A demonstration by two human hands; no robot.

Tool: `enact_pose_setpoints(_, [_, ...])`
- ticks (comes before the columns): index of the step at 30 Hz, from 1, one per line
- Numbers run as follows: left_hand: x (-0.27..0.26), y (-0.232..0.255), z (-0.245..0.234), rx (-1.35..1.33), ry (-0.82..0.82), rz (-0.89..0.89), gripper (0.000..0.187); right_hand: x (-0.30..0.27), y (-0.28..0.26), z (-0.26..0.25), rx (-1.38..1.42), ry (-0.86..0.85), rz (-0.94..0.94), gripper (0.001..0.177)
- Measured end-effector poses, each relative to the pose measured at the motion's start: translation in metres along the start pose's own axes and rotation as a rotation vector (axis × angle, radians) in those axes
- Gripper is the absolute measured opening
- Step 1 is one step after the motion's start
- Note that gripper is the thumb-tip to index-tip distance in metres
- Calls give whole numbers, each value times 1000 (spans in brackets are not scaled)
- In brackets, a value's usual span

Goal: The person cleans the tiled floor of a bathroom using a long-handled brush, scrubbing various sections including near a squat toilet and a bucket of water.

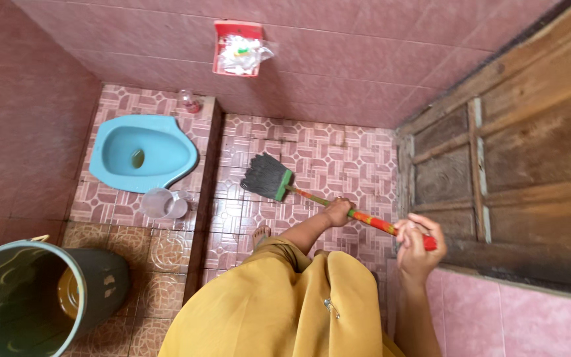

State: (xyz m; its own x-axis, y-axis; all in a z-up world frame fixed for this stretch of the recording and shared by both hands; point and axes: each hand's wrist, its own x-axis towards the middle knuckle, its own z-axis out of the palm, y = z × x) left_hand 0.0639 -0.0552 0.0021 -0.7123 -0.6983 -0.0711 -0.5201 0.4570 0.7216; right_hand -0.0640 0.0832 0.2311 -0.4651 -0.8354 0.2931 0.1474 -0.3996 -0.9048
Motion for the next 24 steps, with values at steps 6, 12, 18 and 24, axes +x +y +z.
enact_pose_setpoints(6, [-2, 99, 13, 105, -176, 59, 21, -12, -62, -46, -47, 54, -135, 24])
enact_pose_setpoints(12, [2, 164, 30, -192, -236, 211, 23, -1, -133, -42, -233, 45, -381, 18])
enact_pose_setpoints(18, [-11, 195, 20, -230, -230, 278, 22, -20, -183, -20, -814, 144, -626, 20])
enact_pose_setpoints(24, [-5, 127, 6, -163, -262, 319, 18, -33, -109, -3, -259, 286, -372, 17])
